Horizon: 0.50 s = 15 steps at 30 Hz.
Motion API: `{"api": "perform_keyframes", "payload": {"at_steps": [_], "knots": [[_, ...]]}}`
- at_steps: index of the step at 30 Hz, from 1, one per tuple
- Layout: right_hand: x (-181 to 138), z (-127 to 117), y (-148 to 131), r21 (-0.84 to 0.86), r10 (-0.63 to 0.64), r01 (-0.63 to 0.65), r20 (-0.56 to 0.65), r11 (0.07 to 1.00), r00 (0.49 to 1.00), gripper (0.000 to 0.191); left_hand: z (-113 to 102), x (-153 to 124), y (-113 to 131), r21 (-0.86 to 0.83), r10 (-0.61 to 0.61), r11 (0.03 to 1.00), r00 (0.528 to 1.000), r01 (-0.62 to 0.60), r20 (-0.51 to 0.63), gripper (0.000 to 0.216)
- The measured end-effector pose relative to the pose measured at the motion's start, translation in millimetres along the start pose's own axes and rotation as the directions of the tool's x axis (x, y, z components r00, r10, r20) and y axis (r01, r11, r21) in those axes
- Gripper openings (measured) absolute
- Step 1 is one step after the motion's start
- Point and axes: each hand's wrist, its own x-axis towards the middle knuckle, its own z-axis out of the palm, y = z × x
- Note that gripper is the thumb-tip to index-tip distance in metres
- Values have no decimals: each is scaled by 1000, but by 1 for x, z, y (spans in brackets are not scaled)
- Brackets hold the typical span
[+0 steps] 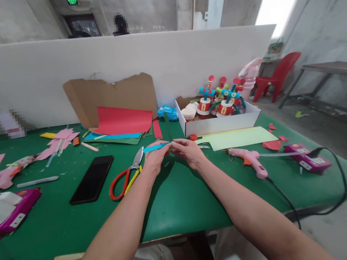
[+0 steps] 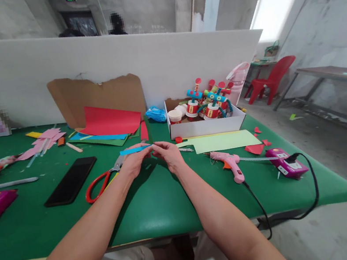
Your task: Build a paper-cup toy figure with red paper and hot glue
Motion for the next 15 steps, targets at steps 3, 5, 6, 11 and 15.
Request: {"api": "perform_keyframes", "payload": {"at_steps": [3,5,6,11,15], "knots": [[1,-1,0,-65,-54,51,-42,997,998,33,1,-2,1,20,-3,1000,1000,3,14,24],[2,-1,1,-96,-84,79,-53,992,995,32,1,-2,2,34,10,999,1000,-11,23,25],[2,-1,2,-101,-88,82,-53,992,995,32,0,-2,2,35,17,999,999,-18,27,25],[3,-2,3,-78,-67,65,-12,995,998,34,0,-2,1,41,21,999,1000,-21,6,24],[8,-4,2,-86,-120,114,-78,990,990,34,3,-4,13,94,-29,995,999,30,-19,24]]}}
